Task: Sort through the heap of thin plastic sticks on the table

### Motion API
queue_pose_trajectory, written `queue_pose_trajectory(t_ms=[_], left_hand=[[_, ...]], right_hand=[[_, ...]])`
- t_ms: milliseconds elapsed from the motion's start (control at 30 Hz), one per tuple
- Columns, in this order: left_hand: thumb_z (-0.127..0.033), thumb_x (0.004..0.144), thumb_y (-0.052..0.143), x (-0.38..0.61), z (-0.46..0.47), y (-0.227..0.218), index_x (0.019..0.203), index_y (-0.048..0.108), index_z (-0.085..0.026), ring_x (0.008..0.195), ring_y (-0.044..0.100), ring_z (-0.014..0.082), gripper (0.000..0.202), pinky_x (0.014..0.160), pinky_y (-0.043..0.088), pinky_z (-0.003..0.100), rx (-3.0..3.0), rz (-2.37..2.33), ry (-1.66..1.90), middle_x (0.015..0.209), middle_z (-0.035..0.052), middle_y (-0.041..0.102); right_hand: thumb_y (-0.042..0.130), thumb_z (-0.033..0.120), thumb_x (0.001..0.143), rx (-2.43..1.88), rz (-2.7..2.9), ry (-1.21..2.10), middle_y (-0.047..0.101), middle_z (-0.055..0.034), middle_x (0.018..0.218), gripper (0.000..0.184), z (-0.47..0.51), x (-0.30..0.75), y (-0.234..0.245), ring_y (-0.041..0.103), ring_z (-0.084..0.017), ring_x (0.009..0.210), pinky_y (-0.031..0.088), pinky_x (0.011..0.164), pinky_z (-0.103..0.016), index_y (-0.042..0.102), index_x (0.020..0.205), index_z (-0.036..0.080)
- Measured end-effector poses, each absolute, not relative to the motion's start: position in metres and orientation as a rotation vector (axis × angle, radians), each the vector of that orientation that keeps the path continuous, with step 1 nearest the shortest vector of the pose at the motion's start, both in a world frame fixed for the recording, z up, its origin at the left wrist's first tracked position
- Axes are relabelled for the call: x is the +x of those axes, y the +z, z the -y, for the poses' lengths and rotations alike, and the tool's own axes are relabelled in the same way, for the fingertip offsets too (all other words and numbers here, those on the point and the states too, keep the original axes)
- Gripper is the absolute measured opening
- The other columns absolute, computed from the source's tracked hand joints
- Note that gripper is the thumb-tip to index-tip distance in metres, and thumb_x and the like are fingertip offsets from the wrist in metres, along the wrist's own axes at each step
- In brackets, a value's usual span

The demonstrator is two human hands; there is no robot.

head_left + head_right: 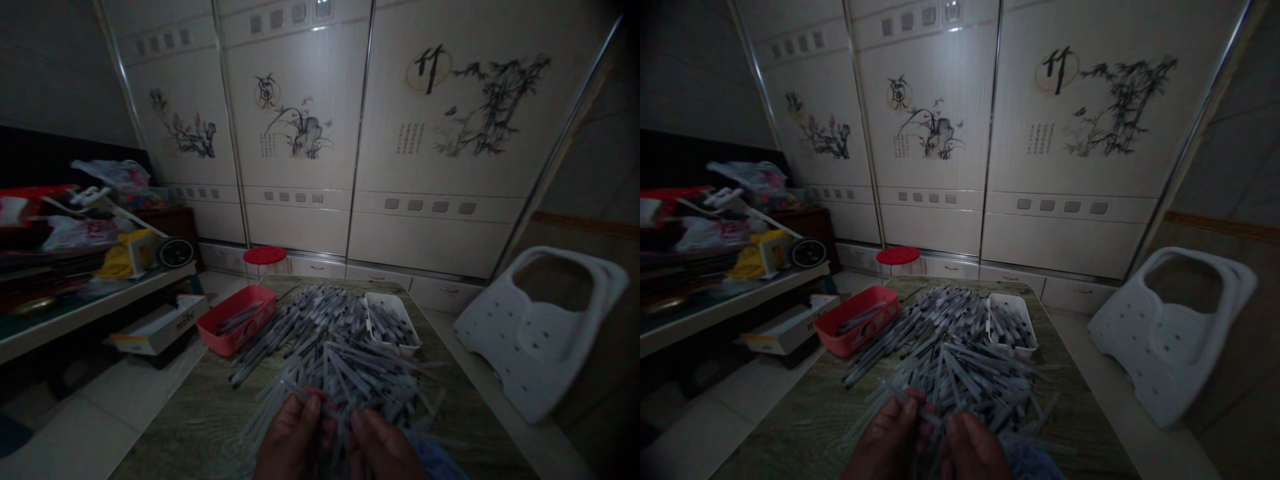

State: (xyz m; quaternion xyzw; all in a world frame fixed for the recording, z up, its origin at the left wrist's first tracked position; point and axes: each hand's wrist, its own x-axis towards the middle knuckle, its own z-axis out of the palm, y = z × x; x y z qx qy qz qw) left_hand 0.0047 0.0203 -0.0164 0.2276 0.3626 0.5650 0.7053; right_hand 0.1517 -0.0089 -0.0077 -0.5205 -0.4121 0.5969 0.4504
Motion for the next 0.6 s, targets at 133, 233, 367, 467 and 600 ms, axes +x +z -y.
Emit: queue_pose_trajectory(t_ms=[133,233,367,467,600], left_hand=[[-0.048,0.062,0.1,0.008,-0.017,-0.01,0.089,0.071,-0.018,0.057,0.064,0.0103,0.049,0.056,0.047,0.02,0.45,-0.831,1.275,0.072,0.0018,0.077],[-0.045,0.061,0.101,0.008,-0.017,-0.01,0.089,0.072,-0.018,0.06,0.066,0.0118,0.048,0.057,0.048,0.021,0.435,-0.829,1.26,0.074,0.0022,0.077],[-0.046,0.063,0.1,0.008,-0.019,-0.013,0.087,0.072,-0.018,0.056,0.063,0.0104,0.047,0.055,0.047,0.021,0.449,-0.847,1.274,0.071,0.0014,0.076],[-0.048,0.06,0.101,0.009,-0.02,-0.014,0.086,0.072,-0.018,0.055,0.062,0.0101,0.049,0.054,0.047,0.02,0.458,-0.829,1.266,0.07,0.0017,0.076],[-0.047,0.061,0.101,0.012,-0.018,-0.012,0.087,0.072,-0.018,0.055,0.064,0.0106,0.049,0.056,0.048,0.02,0.422,-0.823,1.288,0.07,0.0013,0.077]], right_hand=[[0.071,0.089,0.068,-1.261,1.061,1.42,0.059,0.0052,0.062,0.07,0.008,0.158,-0.008,0.041,-0.007,0.045,0.028,0.043,-0.019,0.059,0.087,0.023],[0.065,0.093,0.071,-1.273,1.019,1.42,0.065,0.0031,0.068,0.074,0.007,0.159,-0.011,0.042,-0.007,0.044,0.027,0.042,-0.019,0.059,0.092,0.022],[0.059,0.092,0.077,-1.258,1.04,1.488,0.062,0.0019,0.057,0.072,0.007,0.158,-0.016,0.039,-0.007,0.042,0.023,0.043,-0.02,0.059,0.08,0.021],[0.075,0.087,0.067,-1.237,1.007,1.441,0.067,0.0028,0.067,0.069,0.006,0.158,-0.018,0.04,-0.006,0.042,0.025,0.042,-0.02,0.06,0.086,0.022],[0.056,0.093,0.078,-1.256,0.993,1.489,0.065,0.0025,0.06,0.073,0.005,0.158,-0.017,0.04,-0.007,0.04,0.027,0.042,-0.02,0.061,0.083,0.021]])
